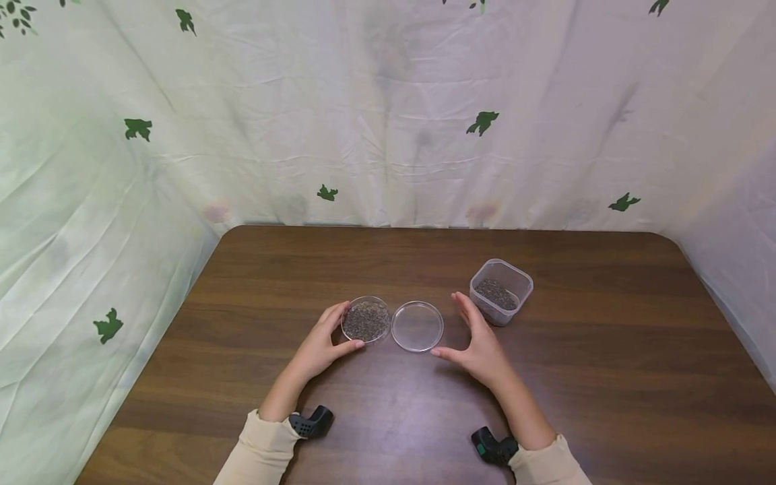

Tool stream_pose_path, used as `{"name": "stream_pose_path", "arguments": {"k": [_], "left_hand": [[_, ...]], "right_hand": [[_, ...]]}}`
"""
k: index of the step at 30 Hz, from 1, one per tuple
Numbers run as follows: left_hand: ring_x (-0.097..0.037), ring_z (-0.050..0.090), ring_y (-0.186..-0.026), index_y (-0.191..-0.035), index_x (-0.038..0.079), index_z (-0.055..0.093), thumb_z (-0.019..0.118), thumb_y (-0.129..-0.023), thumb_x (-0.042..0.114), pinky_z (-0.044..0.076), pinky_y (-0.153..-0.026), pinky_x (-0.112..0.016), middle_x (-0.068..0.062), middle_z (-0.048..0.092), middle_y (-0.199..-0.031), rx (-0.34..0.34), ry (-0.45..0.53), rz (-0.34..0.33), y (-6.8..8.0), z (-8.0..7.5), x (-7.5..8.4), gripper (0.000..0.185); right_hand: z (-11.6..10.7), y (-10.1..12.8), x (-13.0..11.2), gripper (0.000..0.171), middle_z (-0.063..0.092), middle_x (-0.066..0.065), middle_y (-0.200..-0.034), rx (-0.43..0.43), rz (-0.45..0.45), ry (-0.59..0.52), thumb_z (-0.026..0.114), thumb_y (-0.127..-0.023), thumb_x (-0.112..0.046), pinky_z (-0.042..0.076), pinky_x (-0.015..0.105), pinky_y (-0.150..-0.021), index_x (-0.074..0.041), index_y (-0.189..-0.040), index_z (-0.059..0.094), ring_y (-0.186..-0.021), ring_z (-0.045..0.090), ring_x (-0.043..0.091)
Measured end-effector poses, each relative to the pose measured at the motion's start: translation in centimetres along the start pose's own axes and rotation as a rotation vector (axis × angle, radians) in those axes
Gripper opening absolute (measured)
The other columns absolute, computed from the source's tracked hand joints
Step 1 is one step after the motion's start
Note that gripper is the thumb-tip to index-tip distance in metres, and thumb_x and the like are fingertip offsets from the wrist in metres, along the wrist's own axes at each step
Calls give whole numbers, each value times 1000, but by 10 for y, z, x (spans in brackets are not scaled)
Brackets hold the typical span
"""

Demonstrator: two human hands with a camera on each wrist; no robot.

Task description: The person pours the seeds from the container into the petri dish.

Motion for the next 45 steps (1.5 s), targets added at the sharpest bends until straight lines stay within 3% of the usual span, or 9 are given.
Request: {"name": "stream_pose_path", "arguments": {"k": [7,17,29,39,45], "left_hand": [[-19,31,-113,-126,3,30,64,-64,45,26,-91,-36,-9,33,-124,0,-1,0,1,-1,1,82],[-17,30,-113,-127,5,30,63,-64,47,25,-92,-34,-8,32,-125,-7,-1,-8,0,1,-1,83],[-17,31,-113,-126,4,31,64,-63,45,26,-92,-35,-8,33,-125,1,11,-11,1,0,0,83],[-16,30,-113,-127,5,30,64,-64,46,26,-92,-35,-7,32,-125,-9,3,-16,0,1,-1,83],[-15,30,-113,-128,6,30,64,-63,46,25,-92,-33,-6,32,-125,-13,5,-22,0,1,-2,83]], "right_hand": [[15,2,28,96,29,17,-127,-84,34,46,76,-54,-24,23,30,-93,-1,-128,20,-117,25,24],[27,3,43,101,30,8,-128,-168,136,259,72,-52,-44,21,39,-93,-6,-130,20,-117,25,20],[30,-1,46,95,34,6,-126,-161,178,338,69,-55,-48,23,40,-91,-8,-129,23,-115,27,22],[34,-5,45,88,38,7,-122,-127,152,438,68,-57,-47,22,43,-89,-11,-127,27,-111,30,25],[34,-5,44,87,38,7,-122,-109,144,433,68,-58,-45,20,43,-89,-11,-127,28,-111,30,24]]}}
Point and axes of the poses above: each hand's wrist, its own y-axis away from the middle knuckle, its own z-axis out of the palm, x = y × z, the point moved 9 cm from there along -y, towards the middle knuckle
